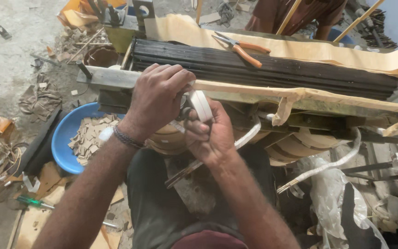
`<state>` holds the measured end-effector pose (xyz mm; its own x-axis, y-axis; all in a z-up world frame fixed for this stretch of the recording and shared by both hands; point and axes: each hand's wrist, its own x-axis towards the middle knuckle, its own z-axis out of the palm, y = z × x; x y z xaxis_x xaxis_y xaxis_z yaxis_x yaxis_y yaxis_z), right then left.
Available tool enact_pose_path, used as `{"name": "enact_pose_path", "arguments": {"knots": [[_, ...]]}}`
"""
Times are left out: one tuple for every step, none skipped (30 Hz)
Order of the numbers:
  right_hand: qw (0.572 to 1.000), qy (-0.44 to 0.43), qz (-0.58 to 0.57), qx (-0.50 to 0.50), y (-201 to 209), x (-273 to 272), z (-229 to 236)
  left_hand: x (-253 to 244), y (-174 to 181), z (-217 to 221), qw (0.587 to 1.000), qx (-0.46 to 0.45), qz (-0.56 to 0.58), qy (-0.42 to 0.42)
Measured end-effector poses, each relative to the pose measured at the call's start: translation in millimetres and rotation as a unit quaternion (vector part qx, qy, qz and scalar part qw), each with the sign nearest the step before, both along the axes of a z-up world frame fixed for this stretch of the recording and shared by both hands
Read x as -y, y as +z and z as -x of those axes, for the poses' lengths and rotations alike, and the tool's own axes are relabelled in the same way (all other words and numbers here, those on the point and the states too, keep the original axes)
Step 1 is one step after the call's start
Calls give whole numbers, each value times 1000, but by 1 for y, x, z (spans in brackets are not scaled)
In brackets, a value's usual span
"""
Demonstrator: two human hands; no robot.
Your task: The person wraps white tape around a long metal rod clamped in a vise. They pull the tape from a roll, wrap it tightly along the rod's length, and smooth it down with their fingers. The workspace is cluttered with scrap materials and tools.
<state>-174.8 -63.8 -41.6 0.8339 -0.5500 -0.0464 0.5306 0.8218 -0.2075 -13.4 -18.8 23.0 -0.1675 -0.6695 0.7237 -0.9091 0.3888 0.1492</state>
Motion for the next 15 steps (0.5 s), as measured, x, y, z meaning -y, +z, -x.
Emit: {"name": "enact_pose_path", "arguments": {"knots": [[1000, -4, -14, -1, -2, -1, -2, -2, -1, 1, 1000, 2, -2, 4], [1000, -8, -27, -1, -3, 0, -6, -3, -2, 0, 1000, -1, 0, 2], [999, -13, -41, -1, -5, -2, -8, -4, -3, 0, 1000, -4, 1, -1], [999, -6, -35, 10, -8, -4, -11, -6, -5, 0, 1000, -6, 3, -3], [999, 2, -25, 23, -9, -6, -13, -6, -5, 0, 1000, -12, 3, -1], [999, 9, -15, 36, -10, -9, -13, -6, -4, 0, 1000, -18, 3, 2], [999, 18, -24, 46, -12, -13, -10, -6, -3, 2, 1000, -26, -2, 2], [998, 28, -32, 56, -15, -19, -7, -7, -2, 4, 999, -28, -19, -1], [996, 41, -33, 67, -13, -17, -6, -6, 3, 5, 999, -29, -28, -2], [997, 35, -19, 73, -10, -12, -6, -4, 10, 5, 999, -30, -37, -3], [996, 38, -13, 76, -10, -16, -5, -10, 16, 5, 999, -37, -26, -1], [996, 40, -7, 79, -9, -20, -5, -14, 22, 7, 999, -43, -16, 2], [995, 46, 9, 84, -8, -23, -2, -17, 27, 12, 999, -54, -5, 5], [994, 52, 24, 89, -6, -26, 1, -27, 27, 22, 995, -81, 36, 46], [992, 51, 50, 107, 1, -22, -2, -38, 30, 32, 989, -95, 86, 77]]}}
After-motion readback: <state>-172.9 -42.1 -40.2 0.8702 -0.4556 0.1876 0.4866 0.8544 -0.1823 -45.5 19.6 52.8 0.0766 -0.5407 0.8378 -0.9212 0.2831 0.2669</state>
